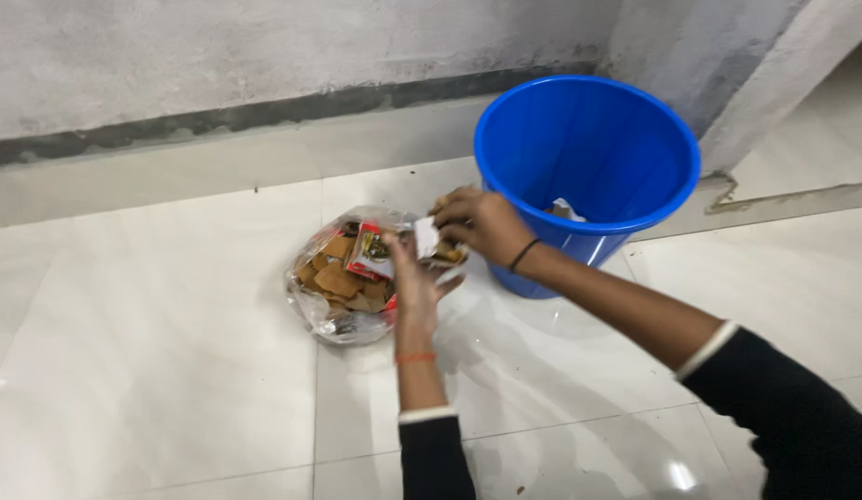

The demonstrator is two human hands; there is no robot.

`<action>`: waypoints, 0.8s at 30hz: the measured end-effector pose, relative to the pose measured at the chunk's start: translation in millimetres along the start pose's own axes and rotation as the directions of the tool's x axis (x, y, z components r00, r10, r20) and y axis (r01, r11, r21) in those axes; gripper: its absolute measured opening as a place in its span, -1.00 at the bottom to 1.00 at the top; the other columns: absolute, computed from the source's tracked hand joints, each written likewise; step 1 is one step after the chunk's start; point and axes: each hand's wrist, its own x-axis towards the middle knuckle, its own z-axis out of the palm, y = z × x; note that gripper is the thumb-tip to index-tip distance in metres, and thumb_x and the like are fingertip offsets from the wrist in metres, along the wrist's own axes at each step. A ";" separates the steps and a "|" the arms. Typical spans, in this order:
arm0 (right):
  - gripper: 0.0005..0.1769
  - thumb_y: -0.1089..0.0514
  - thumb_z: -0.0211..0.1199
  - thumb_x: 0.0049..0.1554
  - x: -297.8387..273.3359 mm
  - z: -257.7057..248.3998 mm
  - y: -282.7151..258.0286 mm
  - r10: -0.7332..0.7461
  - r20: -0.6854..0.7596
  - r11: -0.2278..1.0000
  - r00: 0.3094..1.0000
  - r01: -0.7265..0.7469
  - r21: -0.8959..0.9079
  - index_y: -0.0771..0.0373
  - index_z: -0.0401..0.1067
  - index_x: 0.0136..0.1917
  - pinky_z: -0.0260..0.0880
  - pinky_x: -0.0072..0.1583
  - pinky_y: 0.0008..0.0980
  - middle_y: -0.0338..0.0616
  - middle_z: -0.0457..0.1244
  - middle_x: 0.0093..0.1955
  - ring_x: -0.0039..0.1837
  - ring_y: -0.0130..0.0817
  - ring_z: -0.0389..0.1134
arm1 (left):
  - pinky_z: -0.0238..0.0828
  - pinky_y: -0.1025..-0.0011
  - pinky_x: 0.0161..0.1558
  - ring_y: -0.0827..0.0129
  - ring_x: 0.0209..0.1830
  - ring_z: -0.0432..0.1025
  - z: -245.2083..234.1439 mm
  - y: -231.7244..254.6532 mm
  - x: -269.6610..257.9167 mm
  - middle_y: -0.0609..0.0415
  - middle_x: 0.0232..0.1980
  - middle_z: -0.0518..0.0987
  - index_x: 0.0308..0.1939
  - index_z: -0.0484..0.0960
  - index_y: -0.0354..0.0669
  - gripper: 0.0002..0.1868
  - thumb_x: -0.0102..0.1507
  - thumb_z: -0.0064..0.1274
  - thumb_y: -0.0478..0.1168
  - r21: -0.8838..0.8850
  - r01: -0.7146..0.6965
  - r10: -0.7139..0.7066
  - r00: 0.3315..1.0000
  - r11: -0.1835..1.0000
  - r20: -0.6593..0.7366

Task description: The person sorts waste by hand, transferring pieces of cardboard and packaging from a clear plastic bag into a blue bucket. The person repeatedly picks up handfuls of material from the bag and places them into the bucket.

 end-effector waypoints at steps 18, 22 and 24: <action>-0.52 0.25 0.27 0.02 25.1 201.8 36.8 0.320 0.271 0.944 0.908 -0.281 -0.173 0.14 0.46 0.24 0.30 0.24 -0.06 -0.05 0.20 0.41 0.30 0.03 0.29 | 0.37 0.16 0.29 -0.05 0.26 0.47 -154.6 -20.7 35.1 -0.26 0.40 0.43 0.38 0.53 0.00 -0.46 0.30 -0.04 -0.35 0.923 -0.026 0.565 0.797 0.384 -0.213; -0.41 0.22 0.26 0.12 13.7 191.8 42.0 0.188 0.326 0.980 0.927 -0.157 -0.119 0.08 0.32 0.43 0.31 0.31 -0.10 -0.11 0.07 0.55 0.42 0.02 0.23 | 0.37 0.07 0.21 -0.18 0.22 0.43 -146.1 -20.7 38.8 -0.26 0.45 0.33 0.23 0.63 -0.03 -0.50 0.18 0.07 -0.31 0.969 0.063 0.634 0.745 0.240 -0.206; -0.46 0.19 0.25 0.13 10.0 183.6 36.8 0.271 0.428 0.961 0.862 -0.217 -0.173 0.02 0.37 0.39 0.32 0.34 -0.14 -0.14 0.08 0.56 0.42 -0.04 0.26 | 0.32 -0.06 0.20 -0.37 0.22 0.36 -135.7 -14.7 43.4 -0.32 0.40 0.30 0.17 0.65 -0.06 -0.47 0.08 0.16 -0.29 0.988 0.157 0.774 0.626 -0.010 -0.091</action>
